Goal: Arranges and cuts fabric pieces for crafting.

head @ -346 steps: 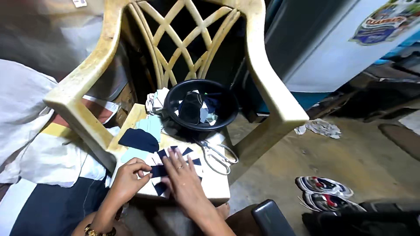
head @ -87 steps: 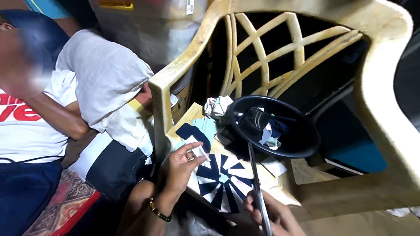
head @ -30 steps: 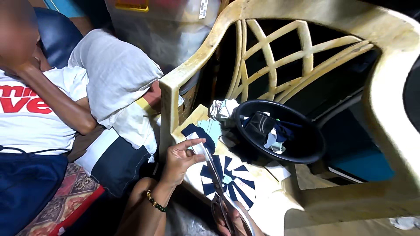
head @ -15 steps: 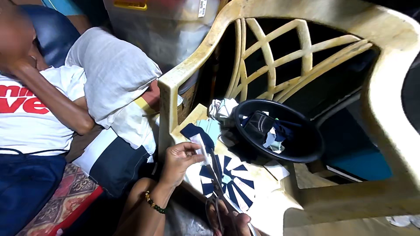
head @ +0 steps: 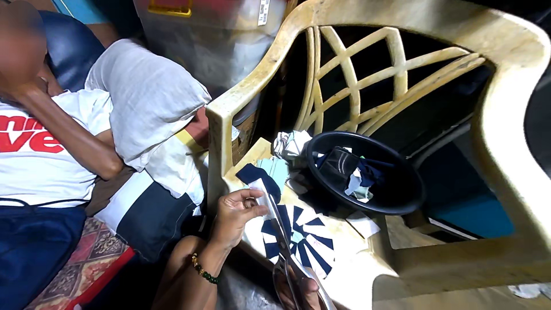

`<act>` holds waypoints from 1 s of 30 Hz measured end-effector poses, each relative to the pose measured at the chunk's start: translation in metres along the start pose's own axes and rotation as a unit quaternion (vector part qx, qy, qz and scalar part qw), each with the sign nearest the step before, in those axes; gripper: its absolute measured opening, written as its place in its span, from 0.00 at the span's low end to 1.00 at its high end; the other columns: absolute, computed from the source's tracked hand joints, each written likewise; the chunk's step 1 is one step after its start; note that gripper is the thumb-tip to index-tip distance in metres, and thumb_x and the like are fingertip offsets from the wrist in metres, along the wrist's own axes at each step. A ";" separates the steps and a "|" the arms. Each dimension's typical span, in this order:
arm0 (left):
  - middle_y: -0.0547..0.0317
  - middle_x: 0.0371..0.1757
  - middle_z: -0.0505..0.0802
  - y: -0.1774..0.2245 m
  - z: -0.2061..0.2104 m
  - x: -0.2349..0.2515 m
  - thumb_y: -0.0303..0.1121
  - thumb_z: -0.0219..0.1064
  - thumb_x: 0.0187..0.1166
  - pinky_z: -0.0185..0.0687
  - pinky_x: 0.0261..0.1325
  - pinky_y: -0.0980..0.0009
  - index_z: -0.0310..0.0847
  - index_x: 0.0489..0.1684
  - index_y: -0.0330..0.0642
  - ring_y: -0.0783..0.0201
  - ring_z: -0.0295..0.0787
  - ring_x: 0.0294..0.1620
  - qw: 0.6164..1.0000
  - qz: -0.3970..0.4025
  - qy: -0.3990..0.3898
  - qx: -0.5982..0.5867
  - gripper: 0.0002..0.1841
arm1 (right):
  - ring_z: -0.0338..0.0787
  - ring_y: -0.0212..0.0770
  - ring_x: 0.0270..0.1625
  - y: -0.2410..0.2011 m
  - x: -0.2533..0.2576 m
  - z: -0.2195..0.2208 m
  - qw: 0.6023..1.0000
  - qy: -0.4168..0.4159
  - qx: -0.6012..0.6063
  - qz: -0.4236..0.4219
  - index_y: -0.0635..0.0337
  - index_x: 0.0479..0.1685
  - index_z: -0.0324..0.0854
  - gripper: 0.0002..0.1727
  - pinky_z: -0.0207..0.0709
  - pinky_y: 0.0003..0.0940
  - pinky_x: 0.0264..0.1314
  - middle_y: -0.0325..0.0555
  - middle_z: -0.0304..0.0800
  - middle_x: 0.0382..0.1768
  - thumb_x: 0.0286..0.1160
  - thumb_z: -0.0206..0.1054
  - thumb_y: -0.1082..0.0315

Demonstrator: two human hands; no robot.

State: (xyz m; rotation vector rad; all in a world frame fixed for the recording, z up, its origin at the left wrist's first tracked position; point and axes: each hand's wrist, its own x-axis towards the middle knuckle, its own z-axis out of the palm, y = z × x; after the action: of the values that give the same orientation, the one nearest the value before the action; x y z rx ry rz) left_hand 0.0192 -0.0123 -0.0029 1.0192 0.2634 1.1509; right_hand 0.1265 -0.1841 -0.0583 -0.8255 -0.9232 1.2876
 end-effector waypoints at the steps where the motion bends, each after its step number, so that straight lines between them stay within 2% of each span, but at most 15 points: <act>1: 0.62 0.38 0.97 0.000 0.000 0.000 0.07 0.73 0.55 0.92 0.42 0.75 0.93 0.39 0.35 0.74 0.92 0.31 1.000 0.001 -0.005 0.002 0.17 | 0.76 0.17 0.14 -0.001 0.000 0.000 1.000 0.004 -0.002 0.008 0.42 0.28 0.85 0.30 0.71 0.16 0.15 0.21 0.79 0.15 0.61 0.64 0.24; 2: 0.63 0.38 0.97 0.001 -0.001 0.000 0.07 0.73 0.55 0.92 0.42 0.75 0.93 0.38 0.35 0.74 0.92 0.32 1.000 0.003 -0.011 0.005 0.17 | 0.77 0.18 0.15 -0.002 0.000 -0.001 1.000 -0.001 -0.003 0.010 0.42 0.28 0.84 0.31 0.72 0.16 0.16 0.22 0.79 0.16 0.62 0.64 0.24; 6: 0.65 0.36 0.96 -0.001 -0.002 -0.002 0.08 0.76 0.54 0.92 0.43 0.76 0.92 0.36 0.38 0.75 0.92 0.33 0.999 0.008 -0.039 0.014 0.16 | 0.82 0.20 0.23 0.006 0.004 -0.013 0.996 -0.086 -0.021 -0.024 0.43 0.40 0.83 0.38 0.78 0.18 0.27 0.24 0.82 0.23 0.63 0.54 0.18; 8: 0.66 0.36 0.96 -0.002 -0.002 -0.003 0.09 0.76 0.54 0.92 0.43 0.76 0.93 0.35 0.39 0.75 0.92 0.34 0.999 0.010 -0.043 0.017 0.16 | 0.83 0.20 0.26 0.007 0.006 -0.017 0.993 -0.110 -0.030 -0.040 0.44 0.42 0.83 0.40 0.79 0.19 0.30 0.25 0.83 0.26 0.64 0.51 0.17; 14: 0.65 0.45 0.95 -0.003 -0.003 -0.002 0.09 0.78 0.53 0.93 0.40 0.76 0.90 0.42 0.36 0.76 0.90 0.30 0.998 0.040 -0.049 0.028 0.19 | 0.83 0.19 0.26 -0.002 0.000 -0.017 0.994 -0.105 0.029 0.012 0.41 0.44 0.85 0.41 0.78 0.17 0.29 0.23 0.84 0.29 0.56 0.55 0.15; 17: 0.66 0.46 0.95 -0.005 -0.001 -0.003 0.09 0.77 0.53 0.93 0.39 0.77 0.90 0.43 0.36 0.77 0.90 0.30 0.997 0.049 -0.055 0.034 0.19 | 0.83 0.20 0.26 -0.003 -0.001 -0.016 0.994 -0.096 0.039 0.018 0.44 0.42 0.84 0.42 0.78 0.18 0.27 0.25 0.84 0.28 0.54 0.57 0.14; 23: 0.66 0.46 0.95 -0.009 0.004 -0.007 0.09 0.77 0.54 0.93 0.41 0.75 0.90 0.43 0.37 0.75 0.91 0.32 0.998 0.034 -0.057 0.011 0.19 | 0.83 0.20 0.26 0.006 0.005 -0.011 0.995 -0.088 0.032 -0.027 0.42 0.41 0.85 0.41 0.78 0.18 0.29 0.24 0.83 0.27 0.57 0.55 0.15; 28: 0.66 0.46 0.96 -0.007 0.004 -0.006 0.09 0.77 0.53 0.93 0.40 0.75 0.91 0.42 0.37 0.76 0.91 0.31 0.998 0.031 -0.048 0.006 0.19 | 0.79 0.17 0.18 0.002 0.004 -0.003 0.998 -0.037 0.036 -0.026 0.41 0.35 0.84 0.36 0.74 0.15 0.21 0.21 0.81 0.20 0.58 0.58 0.17; 30: 0.66 0.46 0.96 -0.006 0.004 -0.006 0.08 0.76 0.53 0.93 0.40 0.75 0.90 0.42 0.37 0.75 0.91 0.30 0.998 0.029 -0.048 0.003 0.20 | 0.77 0.17 0.15 -0.003 0.003 0.006 0.998 0.007 0.056 0.001 0.41 0.30 0.85 0.33 0.72 0.16 0.16 0.21 0.79 0.17 0.57 0.64 0.21</act>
State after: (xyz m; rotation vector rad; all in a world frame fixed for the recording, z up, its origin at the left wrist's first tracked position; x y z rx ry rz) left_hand 0.0230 -0.0193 -0.0076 1.0904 0.1608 1.1506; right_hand 0.1226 -0.1814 -0.0533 -0.7477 -0.8314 1.3219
